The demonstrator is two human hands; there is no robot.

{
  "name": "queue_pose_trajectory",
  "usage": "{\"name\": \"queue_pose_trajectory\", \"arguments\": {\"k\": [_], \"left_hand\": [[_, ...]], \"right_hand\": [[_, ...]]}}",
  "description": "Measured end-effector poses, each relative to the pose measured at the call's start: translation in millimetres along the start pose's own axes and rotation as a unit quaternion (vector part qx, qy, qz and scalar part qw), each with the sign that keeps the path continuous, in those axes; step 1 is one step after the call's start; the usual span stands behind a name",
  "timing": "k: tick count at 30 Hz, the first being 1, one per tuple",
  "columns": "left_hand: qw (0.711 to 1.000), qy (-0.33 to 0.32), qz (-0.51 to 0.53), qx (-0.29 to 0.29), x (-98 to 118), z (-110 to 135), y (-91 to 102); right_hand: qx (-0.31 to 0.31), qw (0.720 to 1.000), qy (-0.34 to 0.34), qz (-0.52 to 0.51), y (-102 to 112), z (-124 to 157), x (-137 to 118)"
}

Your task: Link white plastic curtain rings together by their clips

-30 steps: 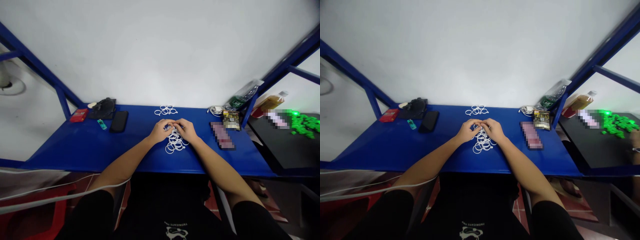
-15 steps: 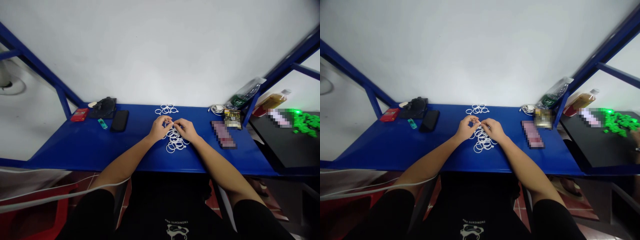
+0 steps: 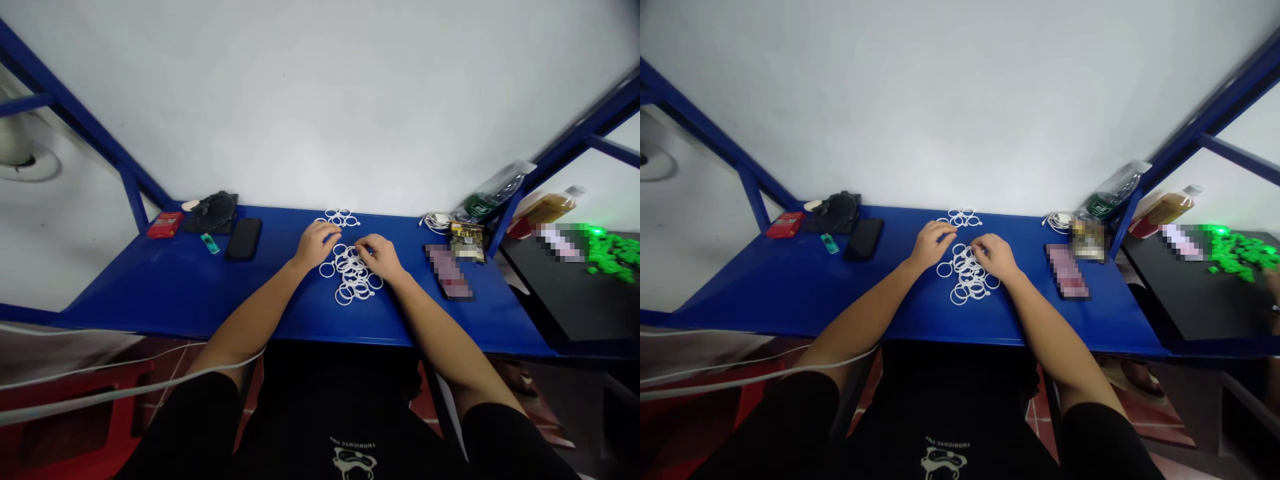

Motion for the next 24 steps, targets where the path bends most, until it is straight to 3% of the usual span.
{"name": "queue_pose_trajectory", "arguments": {"k": [3,5,8,14,19,24], "left_hand": [[0.990,0.088,-0.104,-0.030,-23.7,-4.5,14.6],[0.974,0.145,-0.155,-0.081,-34.7,-2.9,17.6],[0.960,0.162,-0.188,-0.128,-41.0,1.6,14.0],[0.970,0.128,-0.186,-0.090,-42.8,7.9,8.3],[0.993,0.086,-0.071,-0.035,-34.5,12.6,8.4],[0.996,0.084,0.008,0.031,-18.7,11.5,4.3]], "right_hand": [[-0.001,0.999,-0.034,-0.014,-1.7,1.9,7.6],[-0.001,0.999,-0.050,-0.022,-3.7,3.1,12.4],[0.001,0.998,-0.063,-0.031,-5.9,3.5,15.6],[-0.007,0.998,-0.048,-0.038,-4.0,3.7,10.7],[-0.002,0.998,-0.059,-0.038,-7.4,4.4,15.1],[-0.004,0.997,-0.064,-0.031,-9.1,4.2,17.3]]}}
Point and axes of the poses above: each hand's wrist, its own z-axis away from the middle knuckle, its own y-axis out of the back of the hand, x = y × z, the point moved 1 cm from there along -z, towards the middle knuckle, and after that the axes turned 15 degrees about z, right-handed, at the moved point
